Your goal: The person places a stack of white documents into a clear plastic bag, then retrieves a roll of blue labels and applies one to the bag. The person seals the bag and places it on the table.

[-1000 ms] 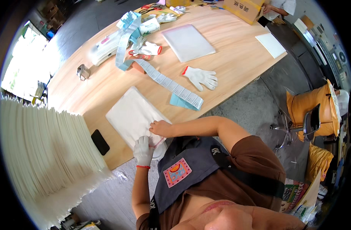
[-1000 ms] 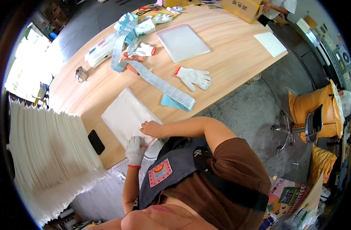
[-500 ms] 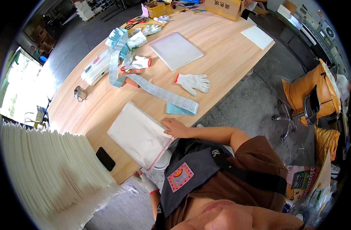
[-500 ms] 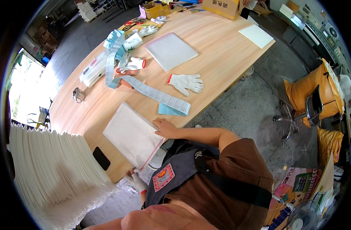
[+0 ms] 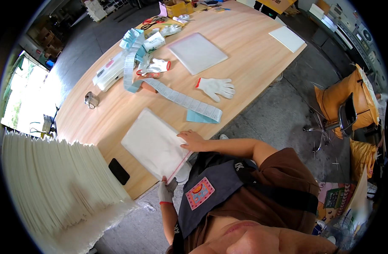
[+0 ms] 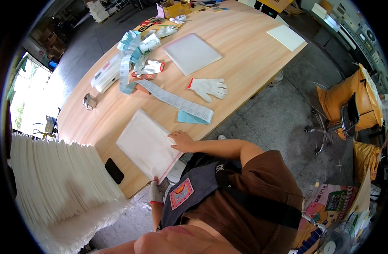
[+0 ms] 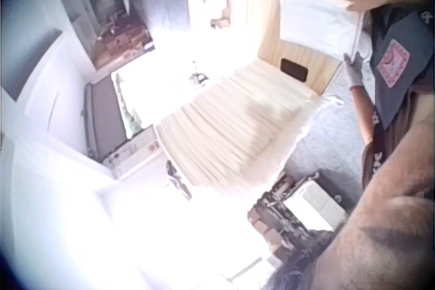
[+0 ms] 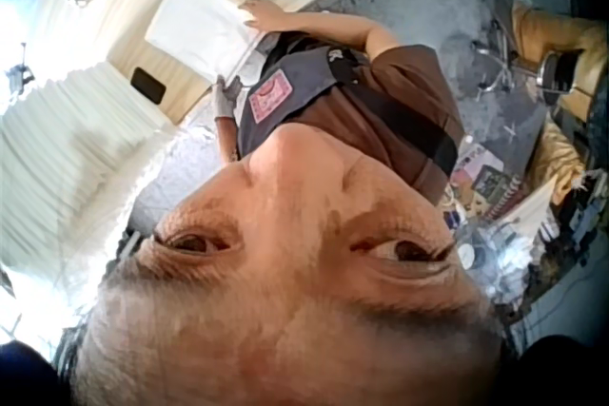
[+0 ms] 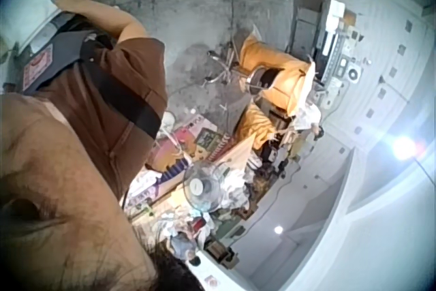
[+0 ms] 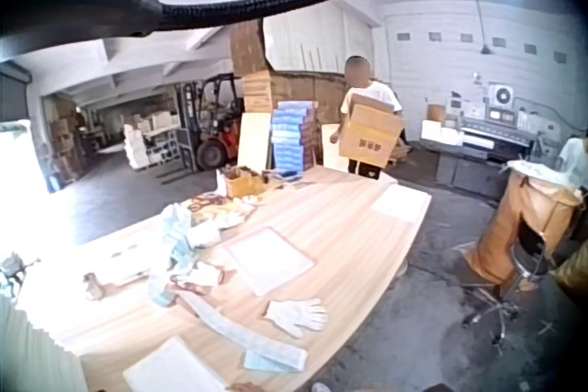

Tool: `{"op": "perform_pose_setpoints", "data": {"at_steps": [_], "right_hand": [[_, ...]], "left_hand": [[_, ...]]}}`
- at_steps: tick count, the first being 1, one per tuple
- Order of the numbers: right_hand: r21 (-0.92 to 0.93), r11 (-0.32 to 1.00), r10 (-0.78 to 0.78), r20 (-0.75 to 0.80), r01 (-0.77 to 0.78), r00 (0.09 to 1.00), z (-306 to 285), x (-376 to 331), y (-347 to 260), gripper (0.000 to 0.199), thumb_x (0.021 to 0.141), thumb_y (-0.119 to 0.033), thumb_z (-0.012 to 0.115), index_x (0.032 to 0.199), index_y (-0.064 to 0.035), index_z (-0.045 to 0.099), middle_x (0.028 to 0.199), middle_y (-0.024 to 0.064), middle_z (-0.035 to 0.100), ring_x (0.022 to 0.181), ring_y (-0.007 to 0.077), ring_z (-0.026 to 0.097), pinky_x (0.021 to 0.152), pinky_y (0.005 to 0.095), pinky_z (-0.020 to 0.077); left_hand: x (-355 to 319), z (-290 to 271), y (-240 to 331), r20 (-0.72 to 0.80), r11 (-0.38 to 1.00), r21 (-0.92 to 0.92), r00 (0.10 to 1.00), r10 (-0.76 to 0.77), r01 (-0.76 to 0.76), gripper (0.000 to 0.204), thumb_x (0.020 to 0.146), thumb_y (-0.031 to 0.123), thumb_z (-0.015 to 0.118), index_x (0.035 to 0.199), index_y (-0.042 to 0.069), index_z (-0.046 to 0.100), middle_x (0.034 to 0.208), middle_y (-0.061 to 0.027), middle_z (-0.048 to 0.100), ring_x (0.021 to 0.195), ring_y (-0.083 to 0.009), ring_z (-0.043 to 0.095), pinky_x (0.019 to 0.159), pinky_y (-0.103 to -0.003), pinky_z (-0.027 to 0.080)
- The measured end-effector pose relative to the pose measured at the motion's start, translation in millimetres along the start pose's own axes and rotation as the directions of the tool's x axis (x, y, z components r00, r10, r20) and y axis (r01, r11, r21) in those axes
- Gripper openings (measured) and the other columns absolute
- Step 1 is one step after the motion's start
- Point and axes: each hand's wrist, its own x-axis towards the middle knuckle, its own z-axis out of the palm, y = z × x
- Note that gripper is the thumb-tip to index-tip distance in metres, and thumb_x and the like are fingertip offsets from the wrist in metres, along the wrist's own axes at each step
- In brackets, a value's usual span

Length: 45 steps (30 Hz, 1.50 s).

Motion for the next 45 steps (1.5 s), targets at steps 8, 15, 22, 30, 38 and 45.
{"op": "perform_pose_setpoints", "data": {"at_steps": [8, 15, 22, 30, 38, 45], "right_hand": [[-0.016, 0.962, 0.273, 0.165, -0.274, 0.948, -54.7, -21.7, 6.3, 0.047, 0.084, -0.044, 0.048, 0.106, -0.0035, 0.058, 0.096, 0.0146, 0.062, 0.084, 0.0278, 0.059, 0.072, 0.0365, 0.0464], [0.262, 0.51, 0.491, 0.693, -0.819, 0.528, -48.0, -65.6, 22.8, 0.075, 0.082, -0.068, 0.032, 0.105, -0.0003, 0.057, 0.098, 0.0131, 0.063, 0.09, 0.0201, 0.061, 0.076, 0.0352, 0.0496], [0.64, 0.0, 0.264, 0.741, -0.768, 0.618, -11.7, -72.3, 12.6, 0.052, 0.088, -0.049, 0.046, 0.115, -0.0049, 0.052, 0.105, 0.0059, 0.06, 0.094, 0.0169, 0.059, 0.079, 0.036, 0.0513], [0.665, 0.15, 0.241, 0.693, -0.732, 0.679, -13.2, -99.2, 42.2, 0.029, 0.088, -0.019, 0.055, 0.111, -0.0011, 0.053, 0.103, 0.006, 0.059, 0.091, 0.0151, 0.06, 0.073, 0.0332, 0.0556], [0.664, 0.062, 0.213, 0.72, -0.745, 0.66, -11.4, -126.2, 64.1, 0.03, 0.088, -0.023, 0.056, 0.111, -0.003, 0.054, 0.105, 0.0063, 0.059, 0.092, 0.0165, 0.06, 0.076, 0.0326, 0.0543], [0.577, 0.096, 0.117, 0.803, -0.811, 0.584, 1.1, -123.0, 68.0, 0.036, 0.087, -0.024, 0.058, 0.116, -0.0042, 0.05, 0.108, 0.0055, 0.058, 0.094, 0.0205, 0.061, 0.074, 0.0288, 0.0539]], "left_hand": [[19.3, -23.0, -7.8, 0.063, 0.991, 0.05, 0.991, 0.118, -0.121, 0.011, 0.084, 0.011, 0.047, 0.093, 0.004, 0.048, 0.086, -0.0125, 0.057, 0.076, -0.0338, 0.064, 0.065, -0.045, 0.055], [-2.8, -21.2, -2.6, 0.105, 0.999, 0.011, 0.994, 0.037, -0.038, 0.018, 0.082, 0.011, 0.049, 0.097, 0.002, 0.045, 0.094, -0.0153, 0.057, 0.083, -0.0357, 0.063, 0.069, -0.046, 0.055], [-45.7, -11.1, -13.5, -0.013, 0.999, -0.008, 0.999, -0.046, 0.046, 0.029, 0.079, 0.0, 0.037, 0.106, 0.002, 0.045, 0.093, -0.0189, 0.06, 0.08, -0.0347, 0.064, 0.069, -0.048, 0.055], [-48.7, -8.2, -56.1, 0.016, 0.997, -0.014, 0.997, -0.07, 0.07, 0.03, 0.083, 0.001, 0.039, 0.112, -0.005, 0.04, 0.1, -0.0209, 0.056, 0.088, -0.0389, 0.061, 0.069, -0.047, 0.056], [-16.7, -16.9, -63.2, 0.193, 0.993, 0.066, 0.976, -0.105, 0.093, 0.032, 0.092, 0.018, 0.045, 0.114, -0.006, 0.043, 0.104, -0.017, 0.058, 0.086, -0.0298, 0.063, 0.075, -0.042, 0.057], [0.0, -25.2, -40.9, 0.202, 0.965, 0.241, 0.968, -0.151, 0.101, 0.036, 0.09, 0.018, 0.049, 0.115, -0.008, 0.042, 0.111, -0.0203, 0.055, 0.084, -0.0302, 0.064, 0.078, -0.04, 0.055]]}}
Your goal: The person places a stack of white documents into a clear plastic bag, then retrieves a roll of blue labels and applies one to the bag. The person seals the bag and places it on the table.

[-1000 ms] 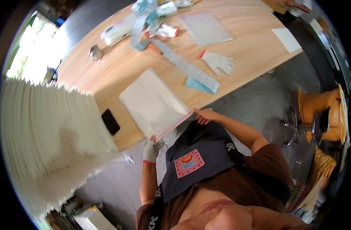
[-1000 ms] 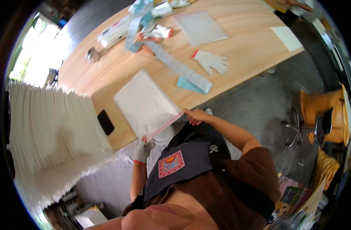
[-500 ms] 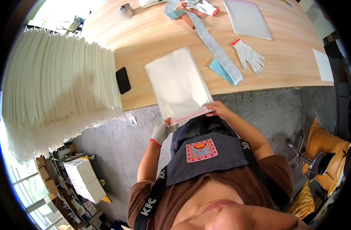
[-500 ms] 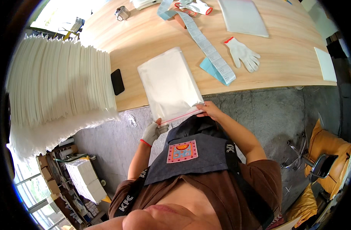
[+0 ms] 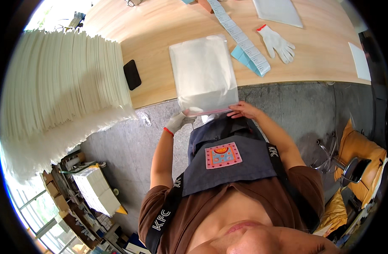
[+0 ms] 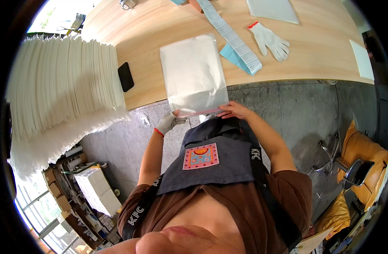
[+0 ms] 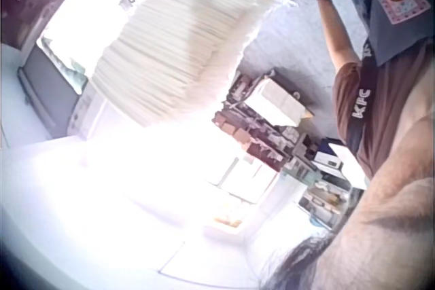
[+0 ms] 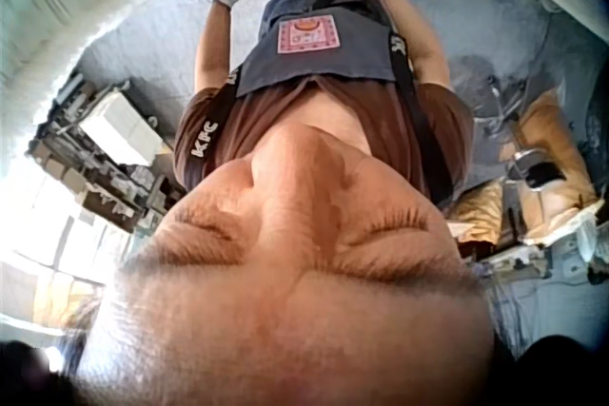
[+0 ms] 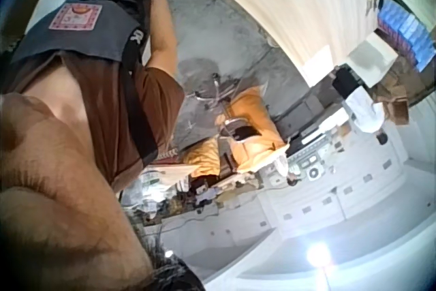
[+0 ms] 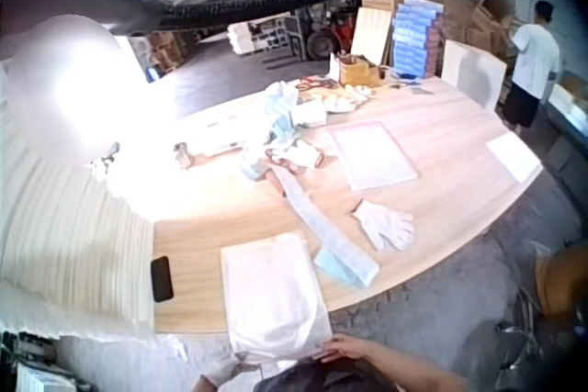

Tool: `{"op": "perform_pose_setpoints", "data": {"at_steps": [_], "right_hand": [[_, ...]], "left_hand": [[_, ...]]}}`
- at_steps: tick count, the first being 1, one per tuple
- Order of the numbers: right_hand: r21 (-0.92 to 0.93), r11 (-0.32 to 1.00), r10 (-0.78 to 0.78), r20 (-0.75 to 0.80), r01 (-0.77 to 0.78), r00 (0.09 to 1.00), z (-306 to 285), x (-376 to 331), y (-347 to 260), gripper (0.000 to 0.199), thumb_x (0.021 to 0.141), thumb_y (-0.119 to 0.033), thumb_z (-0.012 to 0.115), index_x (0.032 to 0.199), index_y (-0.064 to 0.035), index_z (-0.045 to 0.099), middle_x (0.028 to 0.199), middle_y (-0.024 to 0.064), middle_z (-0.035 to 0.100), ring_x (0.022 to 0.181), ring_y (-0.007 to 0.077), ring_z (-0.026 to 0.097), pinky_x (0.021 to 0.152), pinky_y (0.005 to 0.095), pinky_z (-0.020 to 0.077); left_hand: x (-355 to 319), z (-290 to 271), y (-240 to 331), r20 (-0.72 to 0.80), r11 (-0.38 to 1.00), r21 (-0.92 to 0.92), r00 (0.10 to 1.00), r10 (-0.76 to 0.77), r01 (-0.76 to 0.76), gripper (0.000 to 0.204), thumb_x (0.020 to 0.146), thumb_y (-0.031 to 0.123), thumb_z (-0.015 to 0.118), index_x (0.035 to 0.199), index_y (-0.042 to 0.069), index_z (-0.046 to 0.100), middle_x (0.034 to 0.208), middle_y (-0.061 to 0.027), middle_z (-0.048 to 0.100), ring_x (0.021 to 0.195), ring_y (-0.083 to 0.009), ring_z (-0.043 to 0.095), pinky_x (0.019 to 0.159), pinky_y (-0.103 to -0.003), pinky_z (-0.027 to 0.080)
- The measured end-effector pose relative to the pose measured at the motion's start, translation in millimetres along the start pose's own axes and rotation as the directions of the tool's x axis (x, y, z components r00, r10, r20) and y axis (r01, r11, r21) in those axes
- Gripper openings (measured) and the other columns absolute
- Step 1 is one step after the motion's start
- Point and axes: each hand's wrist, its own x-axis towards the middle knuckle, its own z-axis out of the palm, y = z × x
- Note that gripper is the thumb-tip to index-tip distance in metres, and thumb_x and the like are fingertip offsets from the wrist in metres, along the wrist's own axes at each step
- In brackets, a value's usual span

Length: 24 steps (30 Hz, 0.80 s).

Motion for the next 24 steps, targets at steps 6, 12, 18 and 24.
{"op": "perform_pose_setpoints", "data": {"at_steps": [6, 12, 18, 24], "right_hand": [[-0.052, 0.998, -0.03, -0.173, 0.021, 0.984, -12.1, 22.0, 5.5, 0.034, 0.087, -0.024, 0.058, 0.113, -0.0029, 0.052, 0.105, 0.0061, 0.059, 0.084, 0.0184, 0.064, 0.069, 0.0261, 0.0546], [-0.089, 0.993, -0.1, -0.286, 0.078, 0.953, -20.6, 40.8, 7.9, 0.033, 0.086, -0.024, 0.059, 0.111, -0.0033, 0.053, 0.103, 0.0058, 0.058, 0.089, 0.0168, 0.06, 0.074, 0.029, 0.0528], [-0.185, 0.982, -0.087, -0.285, 0.034, 0.955, -25.9, 38.1, 5.2, 0.038, 0.082, -0.029, 0.065, 0.11, -0.0045, 0.056, 0.101, 0.0062, 0.061, 0.086, 0.0167, 0.061, 0.075, 0.0288, 0.0511], [-0.263, 0.953, -0.22, -0.265, 0.149, 0.939, -27.4, 45.4, -5.3, 0.032, 0.081, -0.029, 0.066, 0.1, -0.0034, 0.062, 0.089, 0.002, 0.063, 0.081, 0.0105, 0.059, 0.071, 0.0244, 0.048]], "left_hand": [[28.4, -24.3, -7.7, 0.109, 0.979, 0.197, 0.993, 0.034, -0.055, 0.05, 0.088, 0.029, 0.055, 0.123, -0.004, 0.04, 0.117, -0.0155, 0.053, 0.089, -0.0236, 0.063, 0.078, -0.035, 0.053], [52.3, -30.0, -8.2, 0.174, 0.966, 0.205, 0.977, 0.122, -0.157, 0.051, 0.088, 0.031, 0.055, 0.122, -0.004, 0.04, 0.119, -0.0148, 0.052, 0.095, -0.0241, 0.06, 0.083, -0.033, 0.05], [36.0, -17.6, 22.9, 0.179, 0.912, 0.381, 0.98, 0.085, -0.149, 0.039, 0.088, 0.028, 0.056, 0.11, -0.004, 0.05, 0.104, -0.011, 0.058, 0.096, -0.0242, 0.06, 0.087, -0.031, 0.048], [36.8, -10.2, 39.0, 0.055, 0.715, 0.646, 0.95, 0.307, -0.268, 0.038, 0.082, 0.037, 0.061, 0.089, 0.0, 0.061, 0.085, -0.0053, 0.06, 0.077, -0.0121, 0.052, 0.068, -0.03, 0.044]]}}
